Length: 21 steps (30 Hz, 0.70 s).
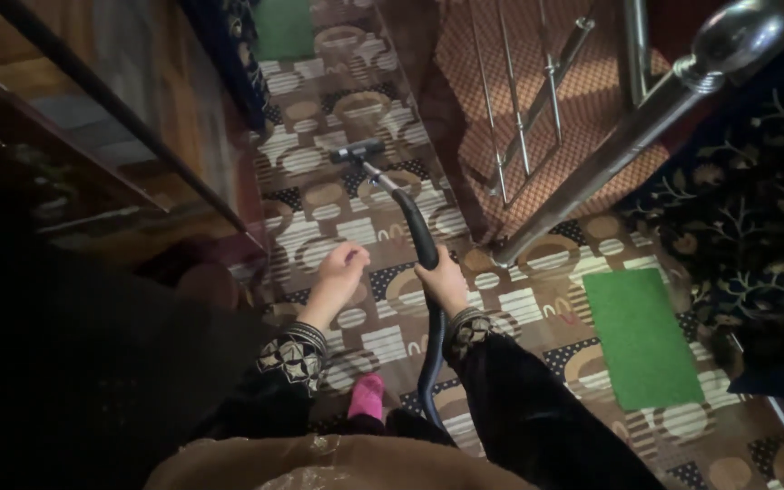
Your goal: Vacuuming the floor and stairs using a canister vacuum cleaner
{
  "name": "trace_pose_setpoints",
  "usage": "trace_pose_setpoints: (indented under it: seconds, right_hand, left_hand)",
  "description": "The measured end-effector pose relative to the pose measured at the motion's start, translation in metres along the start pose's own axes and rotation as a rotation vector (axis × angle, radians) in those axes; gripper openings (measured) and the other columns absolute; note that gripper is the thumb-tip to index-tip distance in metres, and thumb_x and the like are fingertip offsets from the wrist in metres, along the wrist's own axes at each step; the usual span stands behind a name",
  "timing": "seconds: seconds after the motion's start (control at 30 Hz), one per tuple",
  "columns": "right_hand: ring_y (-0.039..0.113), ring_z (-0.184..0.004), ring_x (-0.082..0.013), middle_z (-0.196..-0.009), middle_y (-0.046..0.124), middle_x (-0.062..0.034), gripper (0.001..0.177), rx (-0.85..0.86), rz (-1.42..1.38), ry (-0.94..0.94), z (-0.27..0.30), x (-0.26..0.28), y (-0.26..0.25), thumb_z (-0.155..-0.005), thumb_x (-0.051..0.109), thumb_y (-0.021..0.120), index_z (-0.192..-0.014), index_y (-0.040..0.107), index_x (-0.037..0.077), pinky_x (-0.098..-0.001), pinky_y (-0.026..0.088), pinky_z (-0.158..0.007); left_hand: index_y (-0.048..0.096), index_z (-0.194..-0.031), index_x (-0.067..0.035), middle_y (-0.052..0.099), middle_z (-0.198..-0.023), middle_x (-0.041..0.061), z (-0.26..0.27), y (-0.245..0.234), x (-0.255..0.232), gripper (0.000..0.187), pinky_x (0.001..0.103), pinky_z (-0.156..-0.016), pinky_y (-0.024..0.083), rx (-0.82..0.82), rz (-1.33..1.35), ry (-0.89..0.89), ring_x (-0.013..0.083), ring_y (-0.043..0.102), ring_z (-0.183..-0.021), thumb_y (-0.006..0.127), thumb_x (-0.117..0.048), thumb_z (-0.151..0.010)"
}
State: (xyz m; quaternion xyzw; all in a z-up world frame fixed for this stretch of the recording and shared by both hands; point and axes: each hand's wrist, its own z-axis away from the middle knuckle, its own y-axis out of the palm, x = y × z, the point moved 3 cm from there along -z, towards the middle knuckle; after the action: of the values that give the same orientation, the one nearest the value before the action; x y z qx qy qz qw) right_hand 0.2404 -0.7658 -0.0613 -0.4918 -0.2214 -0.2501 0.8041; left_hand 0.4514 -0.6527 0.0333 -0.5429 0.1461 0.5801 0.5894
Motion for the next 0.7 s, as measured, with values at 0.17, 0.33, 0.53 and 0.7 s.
trace_pose_setpoints:
  seconds: [0.17, 0.33, 0.53, 0.7]
  right_hand:
    - [0.067, -0.115, -0.0387, -0.117, 0.072, -0.0198, 0.062, -0.013, 0.049, -0.031, 0.009, -0.003, -0.021, -0.076, 0.047, 0.075, -0.133, 0.059, 0.028, -0.0496, 0.055, -0.098]
    - [0.068, -0.113, -0.0391, -0.113, 0.073, -0.0201, 0.063, -0.106, 0.083, -0.026, 0.052, -0.050, -0.067, -0.073, 0.051, 0.079, -0.129, 0.063, 0.026, -0.0499, 0.056, -0.095]
    - [0.071, -0.105, -0.0367, -0.107, 0.074, -0.0174, 0.063, -0.104, 0.093, 0.003, 0.144, -0.141, -0.146, -0.070, 0.046, 0.082, -0.128, 0.067, 0.027, -0.0478, 0.057, -0.089]
    - [0.075, -0.090, -0.0327, -0.089, 0.076, -0.0155, 0.057, -0.150, 0.034, 0.103, 0.253, -0.204, -0.205, -0.068, 0.036, 0.083, -0.122, 0.070, 0.025, -0.0438, 0.058, -0.080]
  left_hand:
    - [0.073, -0.104, -0.021, 0.077, -0.103, 0.002, -0.009, 0.009, 0.011, 0.027, 0.041, -0.098, 0.053, 0.005, 0.012, 0.042, 0.0250, 0.071, -0.105, 0.055, -0.037, -0.093]
    - [0.073, -0.102, -0.023, 0.076, -0.105, 0.003, 0.027, 0.038, -0.006, 0.026, 0.041, -0.101, 0.052, 0.090, -0.014, 0.078, 0.0267, 0.068, -0.110, 0.054, -0.038, -0.092]
    - [0.071, -0.107, -0.023, 0.075, -0.110, 0.005, 0.096, 0.107, -0.022, 0.029, 0.045, -0.102, 0.051, 0.238, -0.035, 0.155, 0.0307, 0.066, -0.117, 0.052, -0.039, -0.093]
    - [0.073, -0.102, -0.026, 0.074, -0.114, 0.006, 0.152, 0.163, -0.039, 0.027, 0.041, -0.105, 0.050, 0.333, -0.075, 0.180, 0.0288, 0.064, -0.120, 0.055, -0.042, -0.090]
